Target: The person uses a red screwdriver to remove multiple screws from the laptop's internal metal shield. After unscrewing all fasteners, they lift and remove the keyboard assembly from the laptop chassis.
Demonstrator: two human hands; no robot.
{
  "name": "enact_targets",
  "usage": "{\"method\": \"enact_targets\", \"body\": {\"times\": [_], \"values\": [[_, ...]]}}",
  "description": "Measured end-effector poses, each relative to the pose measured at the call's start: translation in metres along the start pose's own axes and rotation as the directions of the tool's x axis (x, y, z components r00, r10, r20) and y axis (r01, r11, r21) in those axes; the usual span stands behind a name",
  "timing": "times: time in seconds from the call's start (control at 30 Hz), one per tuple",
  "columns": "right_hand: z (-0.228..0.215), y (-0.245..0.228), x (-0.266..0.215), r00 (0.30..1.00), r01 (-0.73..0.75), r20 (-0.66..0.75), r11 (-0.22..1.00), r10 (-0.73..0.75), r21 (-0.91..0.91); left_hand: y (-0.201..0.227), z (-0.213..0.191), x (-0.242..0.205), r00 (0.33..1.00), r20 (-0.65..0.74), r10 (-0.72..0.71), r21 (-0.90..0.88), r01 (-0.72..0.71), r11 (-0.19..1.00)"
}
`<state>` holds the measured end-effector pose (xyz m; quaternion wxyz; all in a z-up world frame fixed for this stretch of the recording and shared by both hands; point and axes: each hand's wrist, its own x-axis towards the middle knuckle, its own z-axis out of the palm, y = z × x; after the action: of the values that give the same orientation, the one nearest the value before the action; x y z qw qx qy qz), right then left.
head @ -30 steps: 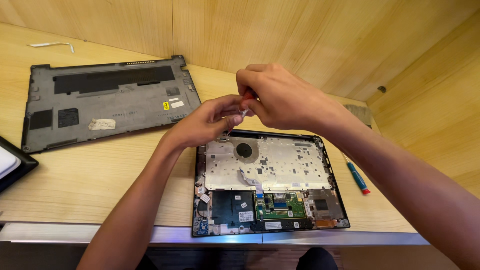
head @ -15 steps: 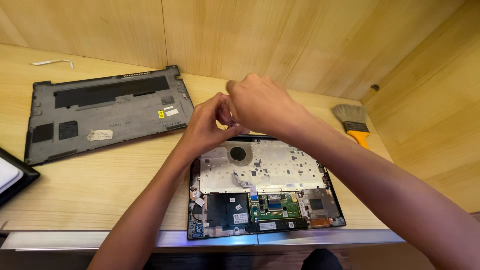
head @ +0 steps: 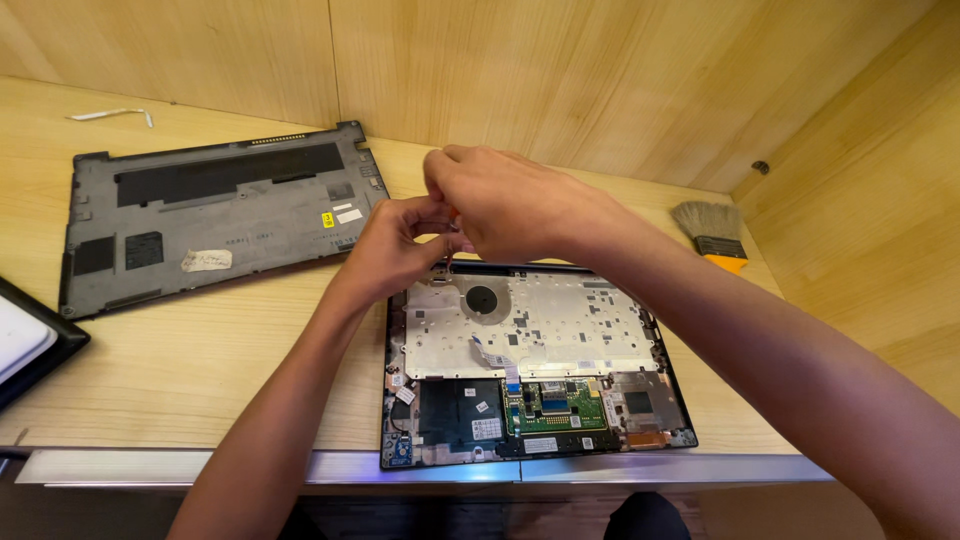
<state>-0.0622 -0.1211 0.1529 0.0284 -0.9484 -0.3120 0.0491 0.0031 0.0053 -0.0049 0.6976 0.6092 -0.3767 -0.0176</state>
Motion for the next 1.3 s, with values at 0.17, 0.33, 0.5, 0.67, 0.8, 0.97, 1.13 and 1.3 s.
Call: {"method": "enact_targets", "body": {"times": [0.17,0.33,0.5,0.67,0.8,0.97,1.13,1.3], "values": [[-0.016,-0.009,0.025,0.87,-0.413,0.184,0.879,0.459,-0.24,0.01,0.004,0.003,0.993,-0.081,0.085,0.191,-0.068,0.979],[0.024,0.033,0.06,0.853,-0.427,0.125,0.816,0.506,-0.39,0.01,0.003,0.002,0.991,-0.101,0.082,0.228,-0.057,0.972],[-0.004,0.013,0.032,0.949,-0.15,0.202,0.911,0.242,-0.383,-0.004,-0.009,0.0,0.979,0.182,-0.095,-0.024,0.101,0.995],[-0.004,0.001,0.015,0.965,0.095,0.261,0.928,0.003,-0.36,-0.012,-0.002,0.001,0.985,0.154,-0.079,-0.109,0.097,0.989],[-0.014,-0.002,0.01,0.981,0.038,0.194,0.981,0.0,-0.191,-0.01,0.002,0.005,0.999,0.017,-0.039,-0.037,0.039,0.999],[0.021,0.032,0.043,0.871,-0.319,0.189,0.815,0.453,-0.483,0.002,0.011,0.008,0.998,-0.052,0.033,0.243,-0.019,0.97],[0.032,0.029,0.027,0.968,-0.184,0.019,0.762,0.249,-0.621,-0.001,-0.009,0.004,0.994,0.088,-0.06,0.374,0.023,0.927],[0.039,0.009,0.009,0.974,0.16,0.007,0.672,-0.224,-0.723,-0.019,-0.013,-0.007,0.963,0.156,-0.221,0.515,0.112,0.85]]}}
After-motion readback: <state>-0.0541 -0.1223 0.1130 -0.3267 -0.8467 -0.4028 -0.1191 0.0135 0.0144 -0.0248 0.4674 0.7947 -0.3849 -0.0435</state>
